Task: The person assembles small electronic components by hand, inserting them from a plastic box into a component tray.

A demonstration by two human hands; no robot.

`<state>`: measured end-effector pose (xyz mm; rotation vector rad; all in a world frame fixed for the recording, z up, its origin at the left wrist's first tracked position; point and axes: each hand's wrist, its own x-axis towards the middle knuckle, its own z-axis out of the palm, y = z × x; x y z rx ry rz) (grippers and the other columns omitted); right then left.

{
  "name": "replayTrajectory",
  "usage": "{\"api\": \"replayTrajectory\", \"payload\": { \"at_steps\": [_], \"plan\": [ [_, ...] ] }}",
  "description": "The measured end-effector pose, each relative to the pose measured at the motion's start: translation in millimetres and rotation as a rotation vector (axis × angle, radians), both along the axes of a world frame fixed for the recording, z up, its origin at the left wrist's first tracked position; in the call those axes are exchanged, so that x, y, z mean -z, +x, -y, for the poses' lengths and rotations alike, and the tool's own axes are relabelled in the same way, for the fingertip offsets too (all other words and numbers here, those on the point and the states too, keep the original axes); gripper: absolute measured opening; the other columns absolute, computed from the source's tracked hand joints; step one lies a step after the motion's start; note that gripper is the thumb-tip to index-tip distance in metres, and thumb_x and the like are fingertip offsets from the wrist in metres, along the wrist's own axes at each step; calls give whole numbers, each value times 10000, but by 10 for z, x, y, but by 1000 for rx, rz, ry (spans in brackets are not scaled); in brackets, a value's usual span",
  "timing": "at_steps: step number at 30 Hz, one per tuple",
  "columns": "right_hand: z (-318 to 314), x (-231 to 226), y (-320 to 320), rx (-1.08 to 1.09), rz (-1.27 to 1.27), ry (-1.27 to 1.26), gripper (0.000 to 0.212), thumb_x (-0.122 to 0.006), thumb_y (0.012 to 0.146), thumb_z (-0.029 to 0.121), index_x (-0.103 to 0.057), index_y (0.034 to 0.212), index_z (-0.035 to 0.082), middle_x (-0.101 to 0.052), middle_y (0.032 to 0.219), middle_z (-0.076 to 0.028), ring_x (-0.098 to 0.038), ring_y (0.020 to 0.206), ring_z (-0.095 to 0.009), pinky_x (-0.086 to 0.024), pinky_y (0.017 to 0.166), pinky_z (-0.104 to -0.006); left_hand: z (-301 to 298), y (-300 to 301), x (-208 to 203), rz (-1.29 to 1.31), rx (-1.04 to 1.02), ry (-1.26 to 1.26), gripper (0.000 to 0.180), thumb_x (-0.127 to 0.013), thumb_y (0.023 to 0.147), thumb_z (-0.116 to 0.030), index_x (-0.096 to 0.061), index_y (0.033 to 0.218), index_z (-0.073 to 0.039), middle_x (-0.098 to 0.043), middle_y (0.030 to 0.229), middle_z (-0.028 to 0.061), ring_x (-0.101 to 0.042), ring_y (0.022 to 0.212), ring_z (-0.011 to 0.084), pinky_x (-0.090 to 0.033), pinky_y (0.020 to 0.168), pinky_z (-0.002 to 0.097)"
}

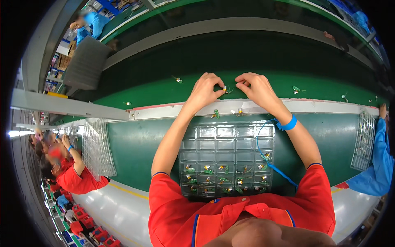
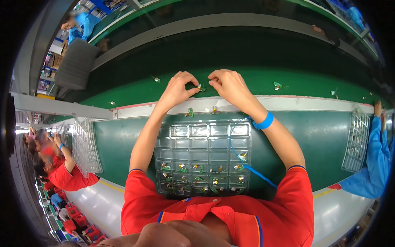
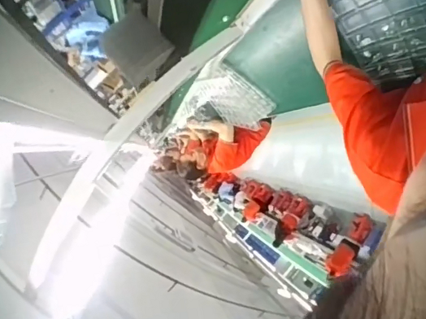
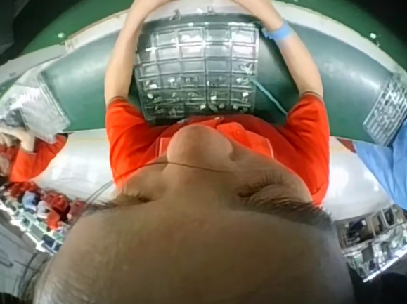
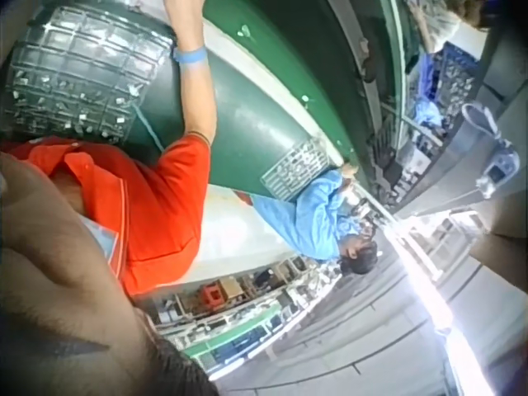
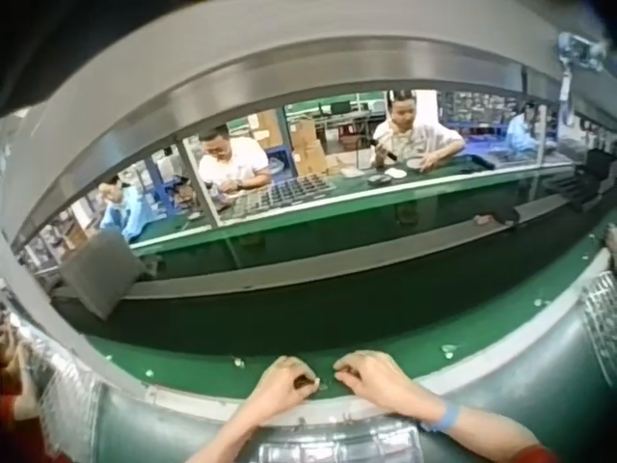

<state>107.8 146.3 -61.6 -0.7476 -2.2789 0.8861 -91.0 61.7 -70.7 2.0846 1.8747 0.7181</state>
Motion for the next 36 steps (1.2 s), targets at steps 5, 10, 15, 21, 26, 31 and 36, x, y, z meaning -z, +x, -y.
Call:
{"api": "replayTrajectory", "payload": {
  "at_steps": [5, 10, 15, 21, 26, 31, 36],
  "plan": [
    [105, -171, 6, -19, 74, -346, 198, -685, 853, 131, -681, 951, -42, -692, 807, -137, -675, 706, -156, -538, 616, -302, 65, 144, -204, 239, -168, 62, 159, -721, 737, -28, -645, 873, -1, -635, 905, 77, -622, 819, 171, -492, 554, 271],
    [132, -23, -47, 34, -235, -708, 223, -684, 865, 137, -685, 999, -41, -714, 874, -119, -696, 797, -167, -584, 674, -284, 100, 354, -288, 293, -156, 74, 191, -713, 741, -1, -601, 893, 30, -626, 895, 95, -636, 761, 168, -527, 552, 244],
    [101, 55, -70, -47, -280, -685, 229, -668, 872, 78, -663, 1071, -36, -709, 909, -114, -682, 818, -144, -582, 727, -275, 118, 327, -264, 742, -145, -170, 138, -677, 822, 29, -587, 926, 32, -654, 933, 103, -664, 809, 156, -573, 629, 247],
    [134, -137, -86, 6, -308, -598, 258, -675, 870, 61, -644, 1109, -31, -709, 942, -104, -666, 846, -117, -556, 740, -261, 135, 201, -381, 1082, -164, -312, 129, -677, 842, 14, -610, 951, 19, -682, 862, 117, -689, 768, 179, -583, 701, 272],
    [78, -213, -31, 38, -526, -842, 246, -681, 871, 62, -598, 1085, -28, -702, 917, -101, -665, 853, -125, -559, 744, -261, 151, 165, -420, 1261, -181, -335, 139, -687, 835, 6, -631, 962, 16, -690, 876, 134, -703, 804, 218, -592, 735, 287],
    [47, -261, -4, 3, -606, -849, 147, -680, 874, 57, -539, 901, 26, -683, 904, -106, -669, 862, -162, -578, 794, -278, 188, 182, -494, 1427, -176, -301, 120, -655, 882, -66, -661, 961, 24, -691, 886, 158, -708, 842, 260, -602, 773, 309],
    [-1, -337, 27, 27, -647, -800, 149, -669, 875, 41, -521, 866, 33, -674, 917, -112, -666, 875, -166, -577, 803, -293, 205, 149, -491, 1443, -178, -296, 144, -641, 897, -87, -664, 972, 34, -690, 895, 168, -710, 822, 256, -603, 762, 302]
  ]
}}
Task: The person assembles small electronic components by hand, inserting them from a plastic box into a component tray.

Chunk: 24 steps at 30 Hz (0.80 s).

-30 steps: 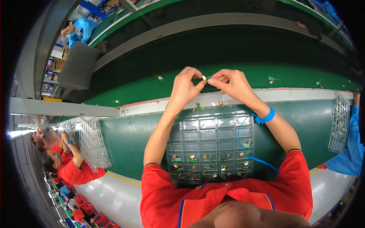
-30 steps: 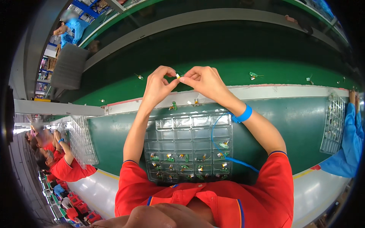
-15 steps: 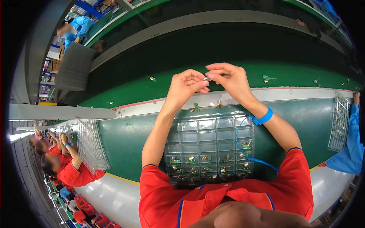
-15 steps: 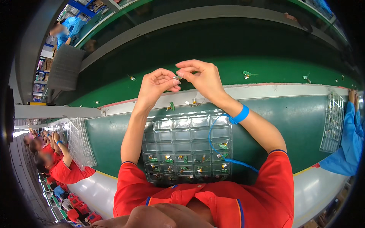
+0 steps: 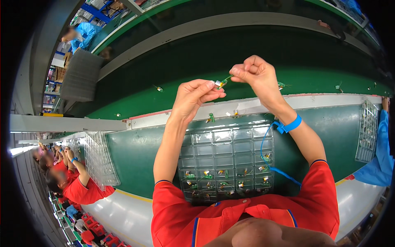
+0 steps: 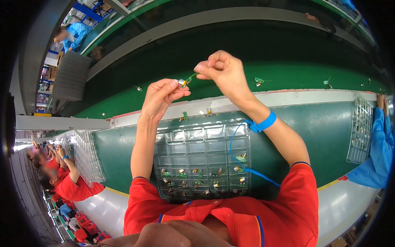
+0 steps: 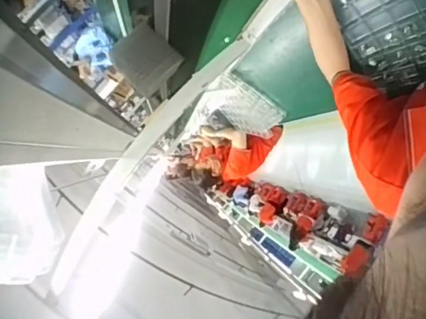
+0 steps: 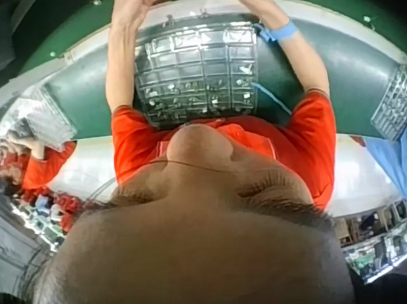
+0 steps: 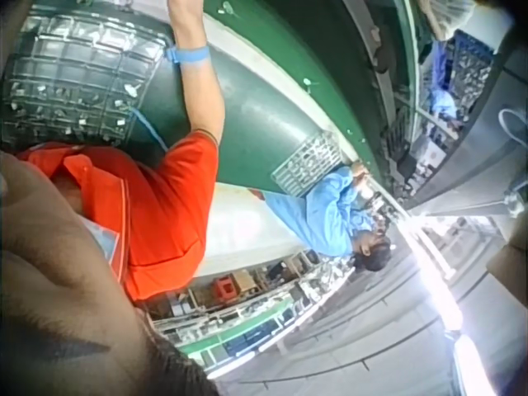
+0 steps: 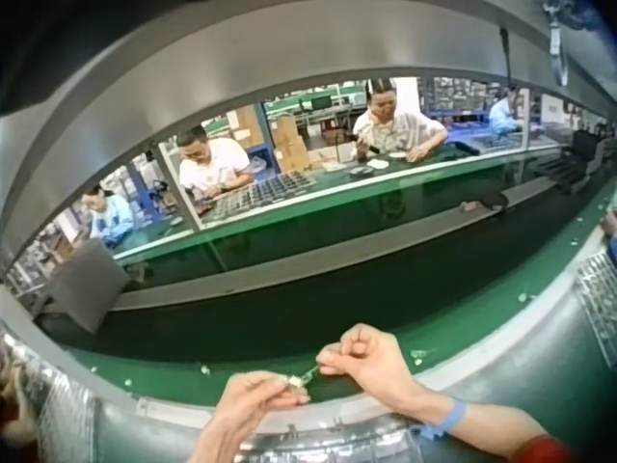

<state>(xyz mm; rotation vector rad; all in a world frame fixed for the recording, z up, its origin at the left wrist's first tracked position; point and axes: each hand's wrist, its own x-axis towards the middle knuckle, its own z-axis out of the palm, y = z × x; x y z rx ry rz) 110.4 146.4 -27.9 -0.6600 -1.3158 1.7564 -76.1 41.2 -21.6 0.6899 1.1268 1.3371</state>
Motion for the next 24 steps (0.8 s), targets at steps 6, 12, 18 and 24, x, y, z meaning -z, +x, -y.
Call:
{"api": "replayTrajectory", "payload": {
  "at_steps": [6, 12, 18, 24],
  "plan": [
    [102, -135, 32, 145, 173, 387, 169, -702, 843, 48, -616, 977, -9, -661, 905, -72, -658, 863, -139, -550, 749, -277, 23, 76, -37, -193, -116, 111, 213, -639, 891, -66, -639, 1079, 33, -690, 914, 147, -699, 819, 205, -582, 767, 280],
    [354, -34, -34, 242, 364, 1171, 328, -815, 692, 99, -649, 970, 43, -633, 850, -70, -602, 735, -208, -513, 614, -294, 59, 253, -42, -225, -170, 148, 253, -621, 885, -15, -640, 1134, 25, -688, 940, 96, -663, 839, 142, -544, 767, 266],
    [389, -63, -40, 273, 340, 1293, 284, -770, 690, 17, -657, 948, 51, -642, 869, -72, -601, 749, -228, -507, 609, -314, 95, 255, -36, -299, -159, 155, 190, -652, 864, 4, -667, 1052, 24, -675, 901, 57, -624, 747, 93, -517, 684, 222],
    [359, -146, 26, 144, 276, 1053, 268, -714, 745, -24, -667, 1006, 20, -668, 914, -88, -637, 810, -219, -544, 669, -295, 130, 281, -121, -416, -171, 175, 179, -660, 858, 11, -648, 1036, 19, -647, 910, 43, -550, 688, 55, -447, 578, 199]
  ]
}}
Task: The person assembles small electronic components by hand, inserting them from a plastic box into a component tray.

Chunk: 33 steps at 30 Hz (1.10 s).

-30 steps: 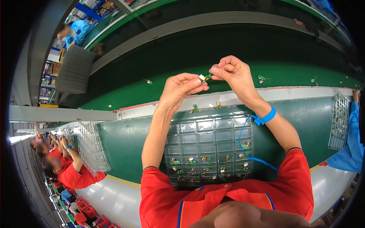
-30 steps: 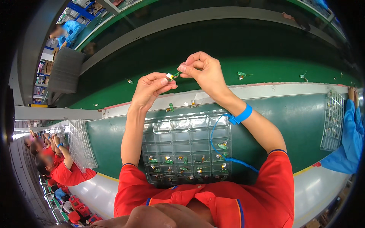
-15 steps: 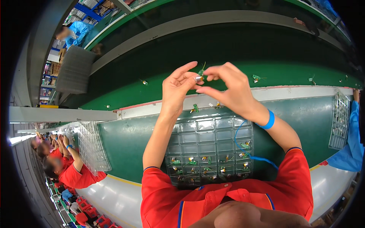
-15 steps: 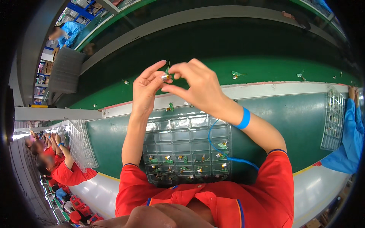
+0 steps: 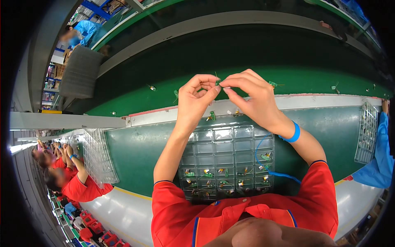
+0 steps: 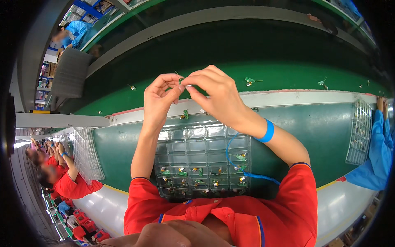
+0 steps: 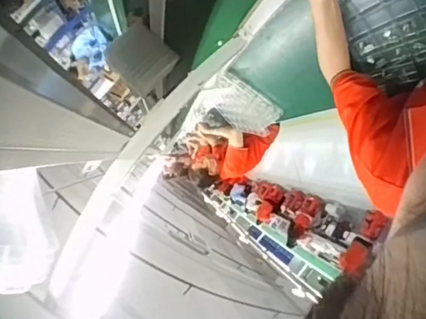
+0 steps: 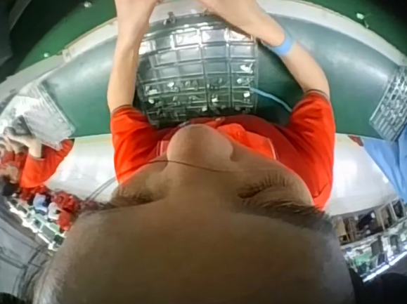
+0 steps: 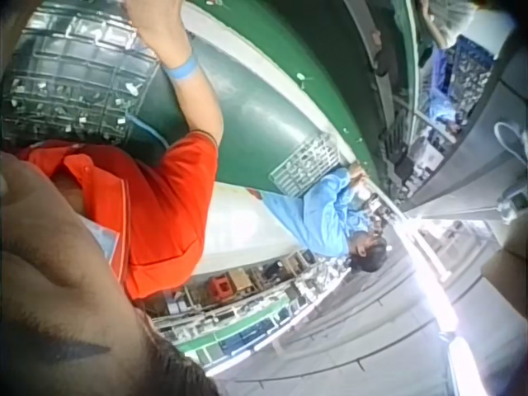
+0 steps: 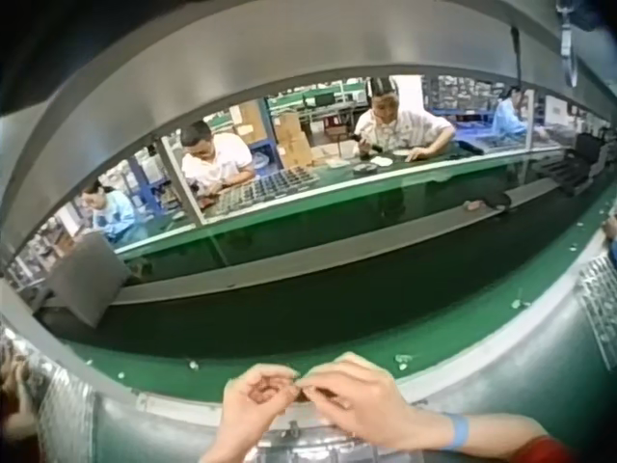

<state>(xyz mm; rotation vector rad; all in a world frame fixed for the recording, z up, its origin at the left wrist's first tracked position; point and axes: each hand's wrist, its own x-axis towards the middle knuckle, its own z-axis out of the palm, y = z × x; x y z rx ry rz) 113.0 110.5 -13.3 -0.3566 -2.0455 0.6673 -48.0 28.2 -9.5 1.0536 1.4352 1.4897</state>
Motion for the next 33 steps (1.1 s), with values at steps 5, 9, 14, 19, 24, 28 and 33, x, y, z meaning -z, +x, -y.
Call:
{"api": "replayTrajectory", "payload": {
  "at_steps": [5, 9, 14, 19, 24, 28, 33],
  "plan": [
    [91, -78, 9, -82, 96, -529, 245, -716, 811, 37, -667, 1046, -8, -686, 941, -80, -661, 841, -152, -556, 735, -273, 23, 53, -48, 90, -15, 8, 150, -619, 862, 44, -638, 1010, 23, -635, 908, 59, -586, 711, 87, -485, 614, 213],
    [117, -58, -27, -29, 34, -816, 190, -716, 844, 83, -670, 991, -27, -687, 911, -75, -648, 834, -100, -546, 712, -245, -5, 125, -32, 131, -69, 92, 149, -600, 875, 49, -623, 1021, 34, -648, 911, 82, -657, 785, 135, -557, 737, 254],
    [123, -17, -29, -11, 66, -871, 168, -711, 852, 77, -665, 977, -24, -683, 887, -70, -647, 831, -98, -539, 698, -227, 8, 122, 2, 69, -63, 45, 145, -598, 880, 54, -615, 1024, 42, -662, 909, 93, -675, 828, 155, -562, 782, 262],
    [142, 125, -76, 119, -62, -585, 128, -707, 843, 45, -659, 937, -28, -682, 868, -58, -654, 784, -113, -537, 681, -235, 1, 144, 25, 72, -39, 14, 192, -633, 871, 30, -617, 1061, 56, -684, 958, 120, -688, 876, 172, -561, 798, 274],
    [14, 76, -41, 177, 14, 133, 230, -725, 721, -69, -654, 929, 1, -652, 861, -94, -625, 741, -231, -507, 621, -307, 0, 72, 19, 166, 17, 1, 199, -650, 871, 3, -643, 1063, 55, -687, 961, 118, -688, 867, 166, -562, 789, 272],
    [48, 8, -36, 108, 57, 268, 306, -711, 665, -103, -657, 947, 1, -633, 876, -99, -585, 771, -260, -491, 622, -331, 22, -28, 46, -14, 1, -63, 157, -654, 869, -3, -675, 1016, 50, -695, 954, 119, -690, 850, 166, -564, 779, 269],
    [20, 38, 12, 99, 58, 303, 293, -728, 648, -76, -652, 926, -24, -627, 874, -103, -585, 760, -258, -497, 614, -337, 86, -75, -30, 159, 13, -97, 168, -666, 860, 2, -682, 1023, 39, -702, 909, 118, -695, 809, 173, -566, 765, 262]
  ]
}}
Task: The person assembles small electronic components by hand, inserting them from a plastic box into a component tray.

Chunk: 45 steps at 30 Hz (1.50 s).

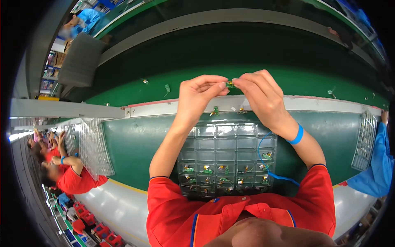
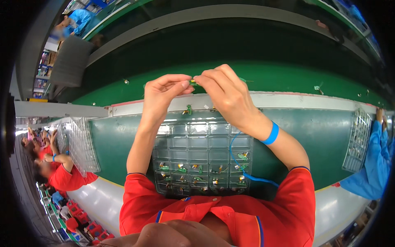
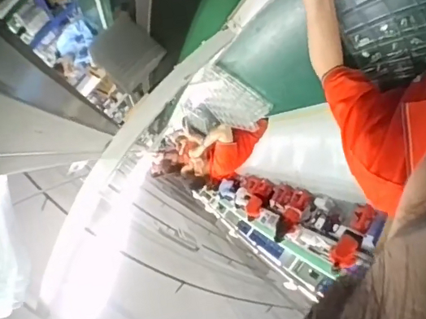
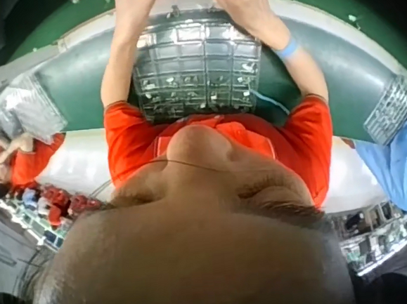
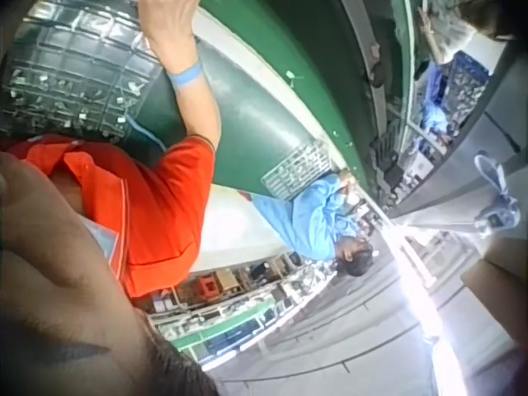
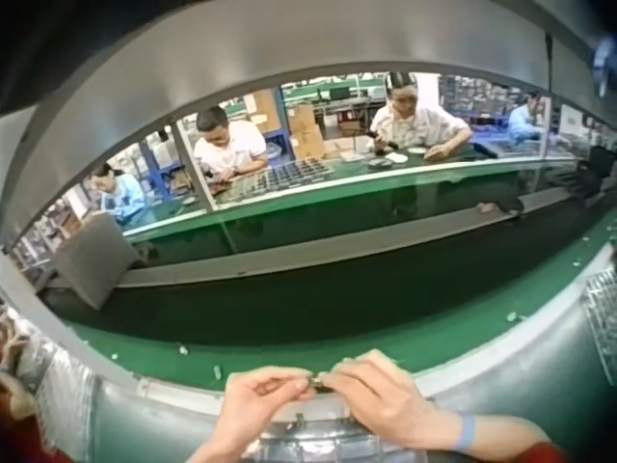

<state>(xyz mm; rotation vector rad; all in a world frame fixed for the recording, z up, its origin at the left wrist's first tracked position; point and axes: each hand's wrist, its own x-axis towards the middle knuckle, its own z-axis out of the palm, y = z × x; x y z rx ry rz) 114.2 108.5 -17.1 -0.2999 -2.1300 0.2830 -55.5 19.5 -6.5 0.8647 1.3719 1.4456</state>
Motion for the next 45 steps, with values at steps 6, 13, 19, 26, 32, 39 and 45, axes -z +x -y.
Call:
{"api": "replayTrajectory", "payload": {
  "at_steps": [6, 13, 19, 26, 32, 39, 45],
  "plan": [
    [101, -11, 42, 58, 84, 131, 251, -748, 648, -47, -661, 881, -19, -617, 844, -100, -588, 740, -251, -506, 574, -322, 20, 144, -37, -254, -123, 87, 146, -644, 879, 9, -688, 1015, 42, -703, 918, 106, -691, 841, 154, -551, 761, 231],
    [77, -100, 13, 46, -11, -140, 153, -734, 704, -31, -663, 836, 0, -628, 815, -94, -580, 721, -245, -492, 586, -311, 18, 172, -34, -229, -78, 90, 162, -642, 881, 12, -697, 1033, 23, -687, 971, 110, -691, 870, 163, -547, 772, 232],
    [14, -134, 45, -14, 22, -383, 86, -718, 761, -11, -676, 835, -3, -644, 792, -93, -588, 722, -218, -487, 591, -300, 32, 164, -30, -232, -56, 166, 171, -652, 876, 8, -699, 1041, 15, -681, 985, 96, -680, 888, 147, -538, 731, 222],
    [-12, -162, 67, -53, 64, -430, 76, -726, 759, -5, -684, 822, 3, -648, 782, -79, -586, 727, -208, -484, 592, -294, 45, 210, -46, -283, -74, 123, 173, -680, 849, 18, -687, 1021, 34, -695, 946, 94, -674, 867, 146, -541, 817, 255],
    [-27, -109, 40, -24, 35, -345, 110, -743, 748, 10, -683, 840, 12, -652, 795, -68, -585, 742, -204, -482, 609, -283, 21, 223, -13, -214, -113, 145, 159, -689, 841, 19, -680, 1000, 37, -698, 917, 103, -672, 846, 147, -538, 801, 248],
    [-46, -87, 10, -85, -28, -451, 209, -750, 744, 19, -686, 942, 3, -666, 828, -76, -615, 745, -179, -512, 634, -281, 15, 232, -15, -112, -148, 195, 143, -673, 854, 21, -674, 996, 38, -691, 887, 102, -666, 813, 147, -533, 800, 259],
    [-60, -129, 37, -132, -6, -415, 204, -739, 753, 6, -690, 950, -5, -670, 829, -86, -616, 729, -173, -530, 631, -265, 32, 270, -17, -115, -152, 233, 150, -660, 871, 7, -656, 1016, 41, -683, 901, 103, -662, 815, 153, -532, 796, 259]
  ]
}}
